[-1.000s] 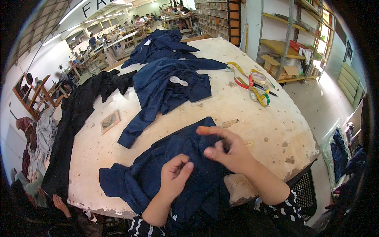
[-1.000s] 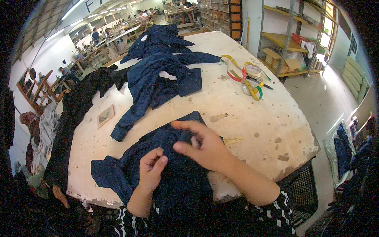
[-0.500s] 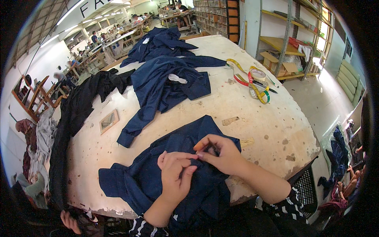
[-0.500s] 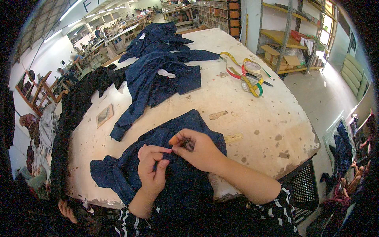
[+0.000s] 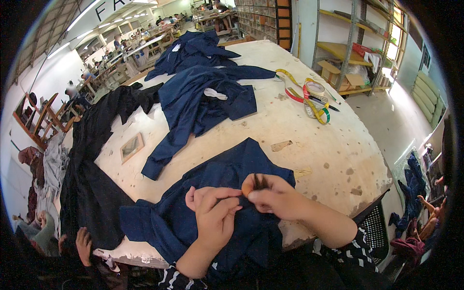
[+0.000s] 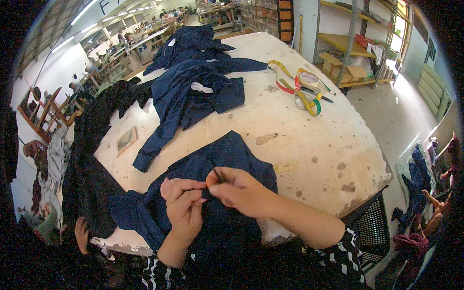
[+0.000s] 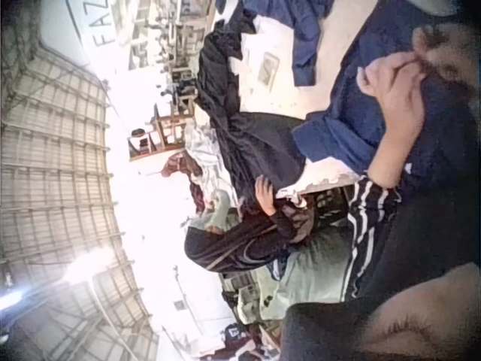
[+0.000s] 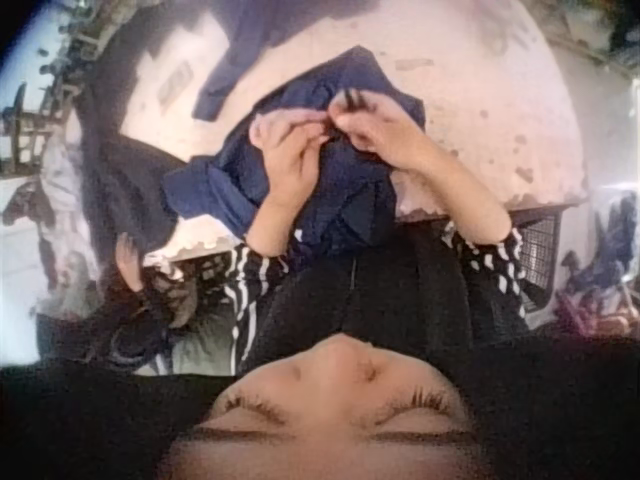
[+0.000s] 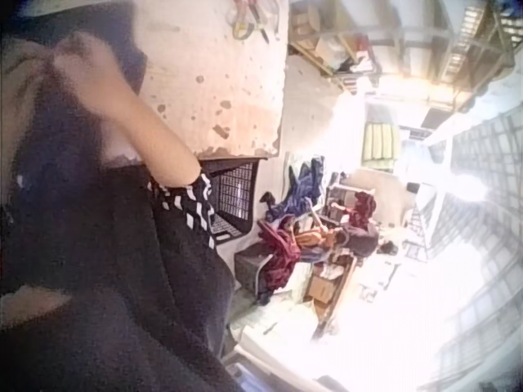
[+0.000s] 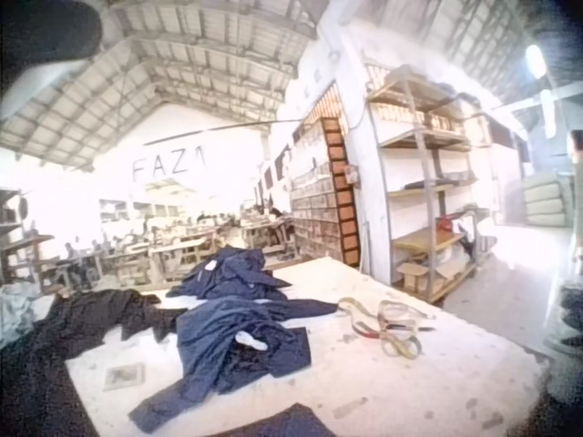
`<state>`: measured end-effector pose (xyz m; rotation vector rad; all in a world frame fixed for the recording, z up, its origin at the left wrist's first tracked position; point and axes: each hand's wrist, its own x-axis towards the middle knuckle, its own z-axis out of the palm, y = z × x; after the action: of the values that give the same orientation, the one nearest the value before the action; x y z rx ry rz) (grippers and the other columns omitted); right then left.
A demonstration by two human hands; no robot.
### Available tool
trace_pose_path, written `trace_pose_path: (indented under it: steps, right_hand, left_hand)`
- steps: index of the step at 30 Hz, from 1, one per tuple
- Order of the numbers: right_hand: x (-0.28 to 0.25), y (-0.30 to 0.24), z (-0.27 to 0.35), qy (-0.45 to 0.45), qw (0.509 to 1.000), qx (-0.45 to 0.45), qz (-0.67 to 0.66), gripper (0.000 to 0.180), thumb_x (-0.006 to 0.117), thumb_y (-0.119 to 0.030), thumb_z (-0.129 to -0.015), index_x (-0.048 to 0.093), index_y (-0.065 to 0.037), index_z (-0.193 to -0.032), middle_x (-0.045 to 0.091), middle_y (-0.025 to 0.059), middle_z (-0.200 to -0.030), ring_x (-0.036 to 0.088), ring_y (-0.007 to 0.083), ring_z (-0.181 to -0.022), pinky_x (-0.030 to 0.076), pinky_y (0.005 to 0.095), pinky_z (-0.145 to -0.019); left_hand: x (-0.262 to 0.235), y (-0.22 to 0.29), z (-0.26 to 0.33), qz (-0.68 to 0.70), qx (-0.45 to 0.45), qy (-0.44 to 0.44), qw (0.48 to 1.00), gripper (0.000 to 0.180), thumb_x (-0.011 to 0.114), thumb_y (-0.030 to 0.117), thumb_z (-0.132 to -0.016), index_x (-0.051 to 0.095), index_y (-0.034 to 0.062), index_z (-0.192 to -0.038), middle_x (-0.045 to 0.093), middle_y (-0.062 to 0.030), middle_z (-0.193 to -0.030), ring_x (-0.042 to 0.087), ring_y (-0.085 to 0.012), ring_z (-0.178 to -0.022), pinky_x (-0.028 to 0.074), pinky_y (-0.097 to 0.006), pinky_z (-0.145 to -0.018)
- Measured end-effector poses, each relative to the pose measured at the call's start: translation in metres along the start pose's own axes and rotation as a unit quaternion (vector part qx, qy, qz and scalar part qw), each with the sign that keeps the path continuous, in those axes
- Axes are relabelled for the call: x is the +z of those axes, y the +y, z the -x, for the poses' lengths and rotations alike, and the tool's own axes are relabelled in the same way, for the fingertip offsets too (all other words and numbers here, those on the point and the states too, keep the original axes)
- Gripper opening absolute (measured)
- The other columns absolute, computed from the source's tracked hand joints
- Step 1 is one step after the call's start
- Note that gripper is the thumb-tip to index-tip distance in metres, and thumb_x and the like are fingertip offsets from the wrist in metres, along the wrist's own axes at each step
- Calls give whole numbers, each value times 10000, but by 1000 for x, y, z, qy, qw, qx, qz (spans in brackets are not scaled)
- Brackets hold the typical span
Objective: The person uses a small blade to trim loose threads from a dark blue garment on a worktable. The person repeatedly snips threads and adjusts the fabric, then briefly handles a roll of tape before resuming trimming.
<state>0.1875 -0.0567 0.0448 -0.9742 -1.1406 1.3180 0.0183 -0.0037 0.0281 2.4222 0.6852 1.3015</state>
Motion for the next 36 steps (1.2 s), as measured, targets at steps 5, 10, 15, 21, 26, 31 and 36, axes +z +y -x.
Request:
trace_pose_path:
  steps: [5,10,15,21,26,31,36]
  right_hand:
    - [-15,-16,-2,133,984,-66,-99,208,431,-279,-883,449,-73,-905,420,20,-685,328,71,-468,249,203,-401]
    - [1,-5,2,113,983,-110,90,225,437,-307,-906,416,-89,-957,439,22,-798,386,78,-632,320,189,-526]
    - [9,-19,10,115,899,-217,363,216,749,-138,-688,591,-34,-792,513,64,-815,535,168,-676,454,255,-591]
    - [6,-14,11,123,883,-227,391,209,760,-157,-672,608,-32,-745,528,54,-757,578,175,-672,473,269,-583]
    - [5,-14,10,112,889,-217,386,205,757,-164,-676,634,-39,-780,535,52,-773,580,169,-684,474,266,-588]
    - [7,-13,10,105,890,-219,386,206,759,-172,-676,643,-45,-791,542,51,-785,582,168,-683,474,260,-587]
    - [6,-10,8,102,883,-243,389,204,759,-170,-677,640,-46,-787,545,55,-783,583,168,-675,474,254,-583]
  left_hand:
    - [2,-13,2,57,-37,28,997,30,637,87,-722,619,96,-744,622,13,-909,507,-183,-841,273,-352,-846]
    - [4,-17,3,85,-51,39,994,32,634,103,-740,610,81,-740,623,-6,-912,501,-196,-841,305,-323,-806]
    - [4,-17,4,95,-59,58,992,40,631,100,-744,603,74,-736,622,-16,-913,491,-201,-837,312,-325,-801]
    - [4,-17,3,86,-43,59,994,51,637,98,-734,590,80,-721,618,-11,-924,488,-203,-843,305,-330,-812]
    - [3,-17,4,87,-41,51,994,52,643,99,-724,593,87,-722,616,-7,-928,487,-204,-860,295,-339,-824]
    - [4,-16,4,81,-36,33,996,50,648,112,-727,605,89,-737,615,-4,-928,485,-206,-876,289,-341,-828]
    - [3,-16,4,89,-37,35,995,52,648,120,-734,609,88,-745,616,-5,-927,486,-210,-881,290,-339,-829]
